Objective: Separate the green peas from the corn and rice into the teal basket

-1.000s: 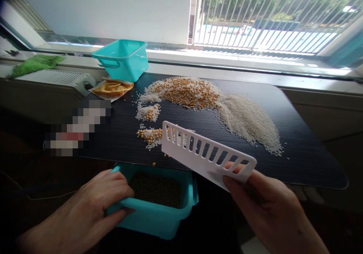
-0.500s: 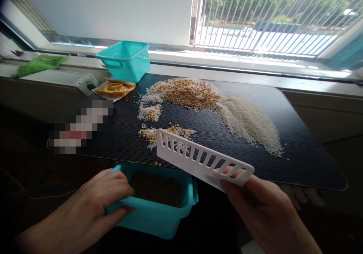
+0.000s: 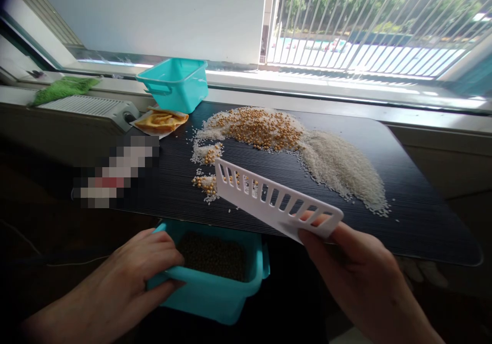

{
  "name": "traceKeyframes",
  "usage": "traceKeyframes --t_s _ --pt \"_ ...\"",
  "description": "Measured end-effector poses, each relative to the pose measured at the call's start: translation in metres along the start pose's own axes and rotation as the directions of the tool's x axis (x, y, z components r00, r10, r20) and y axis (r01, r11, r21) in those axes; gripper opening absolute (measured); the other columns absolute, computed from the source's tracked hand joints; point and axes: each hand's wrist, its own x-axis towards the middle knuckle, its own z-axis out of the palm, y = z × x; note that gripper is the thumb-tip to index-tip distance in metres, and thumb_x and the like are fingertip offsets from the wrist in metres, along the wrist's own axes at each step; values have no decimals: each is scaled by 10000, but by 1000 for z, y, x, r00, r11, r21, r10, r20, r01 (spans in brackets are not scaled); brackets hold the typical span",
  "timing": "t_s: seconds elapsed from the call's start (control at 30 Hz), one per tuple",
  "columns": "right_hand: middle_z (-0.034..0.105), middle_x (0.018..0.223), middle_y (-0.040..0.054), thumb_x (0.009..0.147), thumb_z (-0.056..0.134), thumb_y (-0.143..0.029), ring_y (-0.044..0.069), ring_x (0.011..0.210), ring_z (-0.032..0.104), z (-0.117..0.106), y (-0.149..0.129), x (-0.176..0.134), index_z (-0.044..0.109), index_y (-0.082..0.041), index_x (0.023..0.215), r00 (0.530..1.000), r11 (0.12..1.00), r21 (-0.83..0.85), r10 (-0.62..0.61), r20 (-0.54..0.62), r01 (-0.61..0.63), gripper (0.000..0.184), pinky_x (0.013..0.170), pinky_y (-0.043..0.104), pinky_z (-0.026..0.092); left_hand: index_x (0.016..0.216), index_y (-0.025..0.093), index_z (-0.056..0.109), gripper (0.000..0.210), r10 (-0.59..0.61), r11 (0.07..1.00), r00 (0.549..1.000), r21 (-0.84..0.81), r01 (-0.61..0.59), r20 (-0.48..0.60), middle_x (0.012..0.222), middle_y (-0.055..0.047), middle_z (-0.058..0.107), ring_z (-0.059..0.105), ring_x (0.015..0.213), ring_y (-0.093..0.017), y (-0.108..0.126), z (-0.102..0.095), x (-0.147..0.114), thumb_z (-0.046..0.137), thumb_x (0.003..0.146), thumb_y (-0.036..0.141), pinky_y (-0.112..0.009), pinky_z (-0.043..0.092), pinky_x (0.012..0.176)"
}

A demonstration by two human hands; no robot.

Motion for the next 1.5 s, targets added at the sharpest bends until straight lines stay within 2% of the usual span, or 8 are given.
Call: traceKeyframes --t_s 0.07,0.3,0.5,0.73,0.93,1.2,1.33,1.5 --pt "800 836 11 822 628 -405 219 705 762 7 -1 6 774 -263 890 999 997 66 -41 28 39 214 674 270 626 811 230 635 129 -1 1000 1000 6 1 5 862 22 641 568 849 -161 0 -1 -1 582 894 147 -312 398 816" --pt "800 839 -6 839 624 -293 203 675 757 16 -1 15 760 -259 935 980 976 146 -174 95 159 170 587 238 604 814 232 634 126 -32 999 999 8 32 14 874 17 647 561 884 -179 -4 -3 -5 579 887 146 -327 391 841" --pt "799 843 -7 842 635 -324 214 695 758 21 -4 19 757 -266 900 988 981 129 -152 39 146 147 606 264 605 810 235 625 131 -22 1000 1000 9 22 7 856 20 629 550 864 -180 -10 -1 -7 569 895 153 -330 393 830" --pt "796 829 -15 845 622 -298 208 672 750 23 -10 22 763 -277 917 977 971 195 -168 131 141 159 594 258 599 827 242 626 129 -48 999 999 -3 48 9 882 15 625 546 880 -183 -10 0 -8 562 891 151 -334 395 832" --pt "792 806 -7 859 613 -324 201 632 740 21 -12 21 760 -273 877 977 972 175 -180 112 159 157 559 249 584 785 236 611 143 -76 997 997 -13 76 7 863 12 610 539 872 -184 -14 -1 -7 557 903 179 -343 387 847" --pt "796 797 -1 858 599 -267 190 622 743 27 -18 26 776 -245 879 960 959 197 -234 154 202 180 558 223 588 795 244 622 145 -87 996 996 -13 86 -21 858 13 618 540 887 -192 -12 -1 -12 563 890 151 -335 389 824" --pt "799 829 -7 862 605 -264 183 657 751 22 -17 23 767 -254 910 952 952 205 -263 155 230 170 606 210 601 796 228 631 146 -109 994 991 16 111 -78 855 10 630 549 884 -187 -8 -2 -13 568 882 128 -337 389 840" --pt "796 843 -20 863 595 -233 179 684 752 22 -18 22 749 -269 913 954 951 216 -256 156 220 165 629 209 600 774 219 638 162 -90 996 993 14 92 -71 826 14 632 557 847 -174 -8 -3 -11 568 873 112 -342 388 862"
